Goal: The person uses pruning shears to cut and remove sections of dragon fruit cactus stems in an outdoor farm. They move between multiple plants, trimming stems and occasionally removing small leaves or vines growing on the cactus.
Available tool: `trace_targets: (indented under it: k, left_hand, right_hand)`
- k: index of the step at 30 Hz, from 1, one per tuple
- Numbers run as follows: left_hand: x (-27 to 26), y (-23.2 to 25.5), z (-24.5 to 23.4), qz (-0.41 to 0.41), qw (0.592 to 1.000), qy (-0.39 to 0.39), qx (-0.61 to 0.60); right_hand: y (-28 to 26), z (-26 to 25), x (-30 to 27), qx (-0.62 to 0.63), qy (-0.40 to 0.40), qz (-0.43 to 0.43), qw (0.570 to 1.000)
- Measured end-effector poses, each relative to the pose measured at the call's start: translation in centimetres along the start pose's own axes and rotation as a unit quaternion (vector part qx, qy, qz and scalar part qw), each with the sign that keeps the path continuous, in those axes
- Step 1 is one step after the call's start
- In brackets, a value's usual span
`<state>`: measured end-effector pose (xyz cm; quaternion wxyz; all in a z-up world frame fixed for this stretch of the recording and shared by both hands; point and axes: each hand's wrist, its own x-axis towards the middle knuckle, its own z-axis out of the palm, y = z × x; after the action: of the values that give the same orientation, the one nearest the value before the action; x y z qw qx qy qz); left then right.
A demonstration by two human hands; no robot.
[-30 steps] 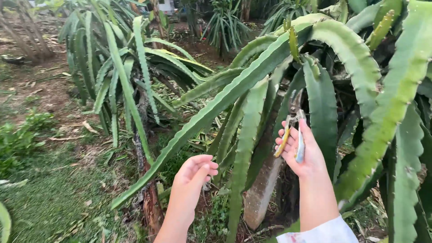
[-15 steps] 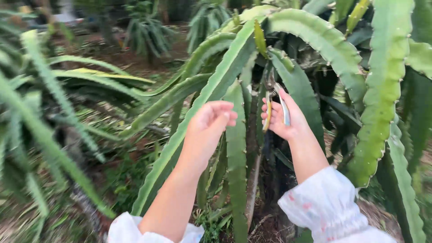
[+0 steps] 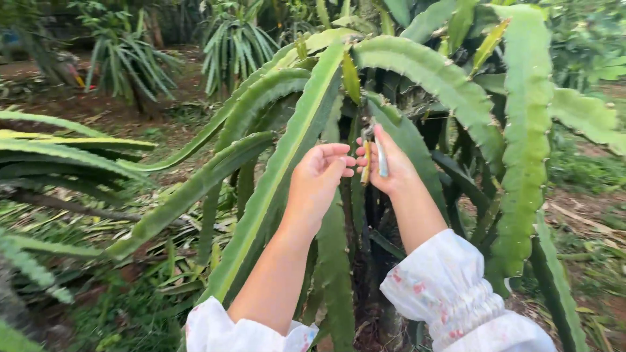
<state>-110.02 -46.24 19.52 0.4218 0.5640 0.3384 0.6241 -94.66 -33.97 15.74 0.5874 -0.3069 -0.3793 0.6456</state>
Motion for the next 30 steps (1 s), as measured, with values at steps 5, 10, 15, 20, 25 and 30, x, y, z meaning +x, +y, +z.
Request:
trace_targets:
  k: [5,10,15,20,25,30]
  left_hand:
    - [1.0,-0.1,1.8,-0.016,0.999,-0.001,-0.031]
    - [1.6,0.0,2.7,-0.005,1.000,0.003,-0.020]
    - [1.2,1.3,4.1,0.000,1.000,-0.003,-0.015]
    - [-0.7,1.3,4.9,0.004,0.999,0.007,-0.042]
    - [-2.2,-0.4,4.6,-0.019,0.997,0.007,-0.068]
    - [-2.9,-0.7,4.2,-0.039,0.995,0.020,-0.087]
  right_hand:
    - [0.5,-0.3,0.5,-0.014,0.008,-0.045,0.999]
    - [-0.2,1.1,-5.6,-0.036,0.064,-0.033,0.997]
    - [-2.5,0.4,-11.5,0.003,0.081,-0.079,0.994]
    - [-5.1,-2.5,-13.3,-0.593,0.376,-0.161,0.694]
    - [-7.9,-2.0,-14.5,-0.679,0.431,-0.179,0.566]
    - [-8.9,-2.5,-12.5,-0.735,0.422,-0.157,0.507]
